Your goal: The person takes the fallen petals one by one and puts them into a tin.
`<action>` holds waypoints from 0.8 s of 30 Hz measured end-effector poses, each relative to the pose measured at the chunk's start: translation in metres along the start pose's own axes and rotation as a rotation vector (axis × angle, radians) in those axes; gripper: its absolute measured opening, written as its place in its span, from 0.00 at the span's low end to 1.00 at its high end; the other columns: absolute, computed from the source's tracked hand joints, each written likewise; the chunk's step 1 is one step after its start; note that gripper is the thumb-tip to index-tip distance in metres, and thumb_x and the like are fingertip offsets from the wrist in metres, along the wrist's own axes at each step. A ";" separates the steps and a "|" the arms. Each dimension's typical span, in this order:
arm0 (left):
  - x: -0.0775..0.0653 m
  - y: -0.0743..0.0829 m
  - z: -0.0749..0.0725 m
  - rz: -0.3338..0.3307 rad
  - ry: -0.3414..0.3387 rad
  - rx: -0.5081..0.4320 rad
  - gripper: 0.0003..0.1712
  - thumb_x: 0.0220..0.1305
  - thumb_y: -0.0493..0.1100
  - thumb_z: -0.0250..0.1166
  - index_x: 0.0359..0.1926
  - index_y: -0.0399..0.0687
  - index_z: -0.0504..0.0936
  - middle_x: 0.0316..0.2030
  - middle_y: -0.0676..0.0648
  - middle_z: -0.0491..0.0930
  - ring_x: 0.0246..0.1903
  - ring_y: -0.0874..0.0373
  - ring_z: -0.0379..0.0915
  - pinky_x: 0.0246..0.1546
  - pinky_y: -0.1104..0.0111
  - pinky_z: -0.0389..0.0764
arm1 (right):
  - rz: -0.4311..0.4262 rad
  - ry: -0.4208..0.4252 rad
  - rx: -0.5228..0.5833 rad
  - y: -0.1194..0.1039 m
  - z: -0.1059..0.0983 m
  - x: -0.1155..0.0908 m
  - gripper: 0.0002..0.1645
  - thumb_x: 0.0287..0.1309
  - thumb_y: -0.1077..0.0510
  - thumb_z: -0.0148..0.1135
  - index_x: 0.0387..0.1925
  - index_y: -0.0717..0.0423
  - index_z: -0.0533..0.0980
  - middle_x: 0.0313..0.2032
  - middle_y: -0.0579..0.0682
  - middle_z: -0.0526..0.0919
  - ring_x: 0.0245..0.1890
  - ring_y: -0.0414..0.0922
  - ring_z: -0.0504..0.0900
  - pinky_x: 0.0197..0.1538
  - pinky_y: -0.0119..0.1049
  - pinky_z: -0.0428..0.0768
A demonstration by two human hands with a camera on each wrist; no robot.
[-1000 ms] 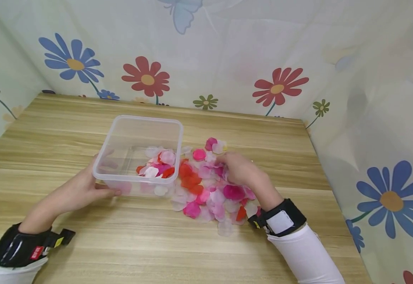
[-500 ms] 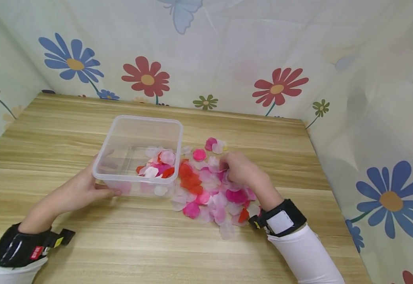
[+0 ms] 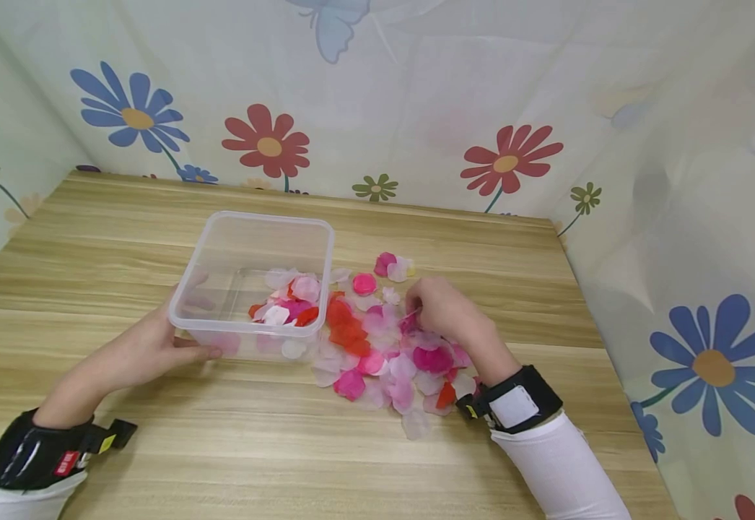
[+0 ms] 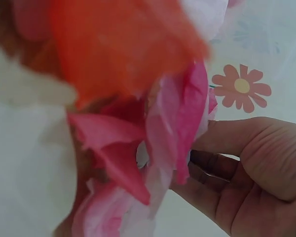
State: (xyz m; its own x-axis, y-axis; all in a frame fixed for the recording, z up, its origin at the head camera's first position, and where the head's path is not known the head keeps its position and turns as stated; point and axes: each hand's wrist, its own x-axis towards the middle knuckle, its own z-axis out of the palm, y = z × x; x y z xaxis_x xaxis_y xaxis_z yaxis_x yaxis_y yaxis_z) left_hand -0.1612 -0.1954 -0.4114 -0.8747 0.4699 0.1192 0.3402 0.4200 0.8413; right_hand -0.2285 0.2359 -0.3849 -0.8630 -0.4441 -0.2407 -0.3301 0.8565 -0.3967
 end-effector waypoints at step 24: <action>0.000 0.000 0.000 -0.008 -0.003 0.021 0.65 0.57 0.34 0.78 0.81 0.60 0.42 0.64 0.35 0.67 0.59 0.37 0.72 0.51 0.47 0.82 | -0.003 0.140 0.008 -0.005 -0.012 -0.004 0.07 0.59 0.70 0.67 0.36 0.60 0.87 0.34 0.52 0.85 0.34 0.50 0.79 0.42 0.45 0.84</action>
State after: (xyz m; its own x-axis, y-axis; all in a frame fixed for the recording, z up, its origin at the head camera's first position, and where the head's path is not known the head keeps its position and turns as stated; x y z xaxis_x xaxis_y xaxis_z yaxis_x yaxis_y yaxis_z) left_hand -0.1611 -0.1952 -0.4112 -0.8765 0.4685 0.1112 0.3406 0.4401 0.8308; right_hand -0.2280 0.2371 -0.3713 -0.9072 -0.4049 -0.1143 -0.3297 0.8530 -0.4045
